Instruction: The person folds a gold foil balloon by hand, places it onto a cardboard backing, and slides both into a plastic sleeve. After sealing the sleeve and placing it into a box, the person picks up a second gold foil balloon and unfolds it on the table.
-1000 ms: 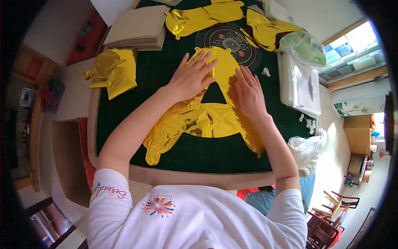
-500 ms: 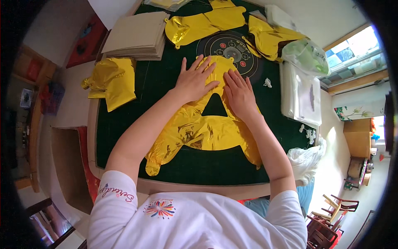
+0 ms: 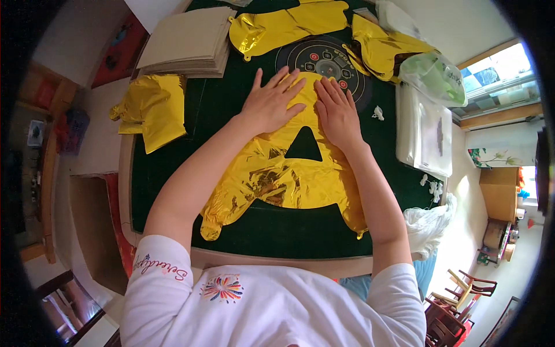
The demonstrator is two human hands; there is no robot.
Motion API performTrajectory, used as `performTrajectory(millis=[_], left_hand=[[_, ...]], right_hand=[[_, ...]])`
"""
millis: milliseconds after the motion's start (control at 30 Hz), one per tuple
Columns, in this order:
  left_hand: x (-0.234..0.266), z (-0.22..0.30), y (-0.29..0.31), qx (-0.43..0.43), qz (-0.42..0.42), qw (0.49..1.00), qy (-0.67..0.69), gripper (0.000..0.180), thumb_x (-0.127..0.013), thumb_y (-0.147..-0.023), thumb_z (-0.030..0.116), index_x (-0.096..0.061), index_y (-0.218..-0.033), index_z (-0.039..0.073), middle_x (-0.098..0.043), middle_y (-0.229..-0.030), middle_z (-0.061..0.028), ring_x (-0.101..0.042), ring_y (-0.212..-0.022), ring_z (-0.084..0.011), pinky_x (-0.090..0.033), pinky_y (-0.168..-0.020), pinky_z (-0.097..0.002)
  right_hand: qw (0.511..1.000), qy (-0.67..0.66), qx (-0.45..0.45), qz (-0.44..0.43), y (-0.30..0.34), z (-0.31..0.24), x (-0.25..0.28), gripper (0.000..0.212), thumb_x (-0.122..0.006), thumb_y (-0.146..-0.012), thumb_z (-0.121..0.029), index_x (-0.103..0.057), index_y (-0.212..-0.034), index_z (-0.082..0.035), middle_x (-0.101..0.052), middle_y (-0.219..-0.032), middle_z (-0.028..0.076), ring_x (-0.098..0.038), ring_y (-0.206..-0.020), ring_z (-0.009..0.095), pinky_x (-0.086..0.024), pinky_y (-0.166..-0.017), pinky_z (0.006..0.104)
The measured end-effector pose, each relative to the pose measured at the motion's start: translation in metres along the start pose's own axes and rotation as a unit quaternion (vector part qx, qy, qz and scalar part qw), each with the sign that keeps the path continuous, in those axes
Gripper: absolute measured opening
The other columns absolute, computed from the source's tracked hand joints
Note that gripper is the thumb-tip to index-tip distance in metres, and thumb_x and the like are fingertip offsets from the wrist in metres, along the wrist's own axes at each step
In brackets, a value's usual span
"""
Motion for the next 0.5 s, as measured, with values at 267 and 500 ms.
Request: performTrajectory(millis=[267, 500], left_hand=[[0.048, 0.014, 0.064, 0.041, 0.066, 0.995, 0.057, 0.064, -0.042, -0.098, 0.046, -0.026, -0.15, 0.012, -0.025, -0.157, -0.0074, -0.019, -0.146, -0.0222, -0.009, -0.116, -0.0557], [0.091, 0.069, 0.194, 0.005, -0.03, 0.997, 0.073, 0.07, -0.053, -0.093, 0.047, -0.027, -0.15, 0.016, -0.021, -0.157, -0.0107, -0.013, -0.147, -0.0262, -0.007, -0.116, -0.0564]], right_hand=[[1.0, 0.016, -0.008, -0.018, 0.001, -0.017, 0.026, 0.045, -0.044, -0.099, -0.027, -0.044, -0.142, -0.013, -0.04, -0.149, 0.008, -0.034, -0.139, 0.027, -0.025, -0.113, 0.0485], [0.999, 0.011, -0.022, -0.041, 0.028, -0.059, 0.065, 0.045, -0.042, -0.1, -0.029, -0.043, -0.143, -0.015, -0.039, -0.15, 0.007, -0.033, -0.14, 0.027, -0.025, -0.114, 0.0476]])
Point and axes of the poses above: each hand's wrist, its own y-axis away from the middle knuckle, its own x-axis out of the back of the hand, z = x × y, the point moved 6 cm from there along -y, towards the middle knuckle
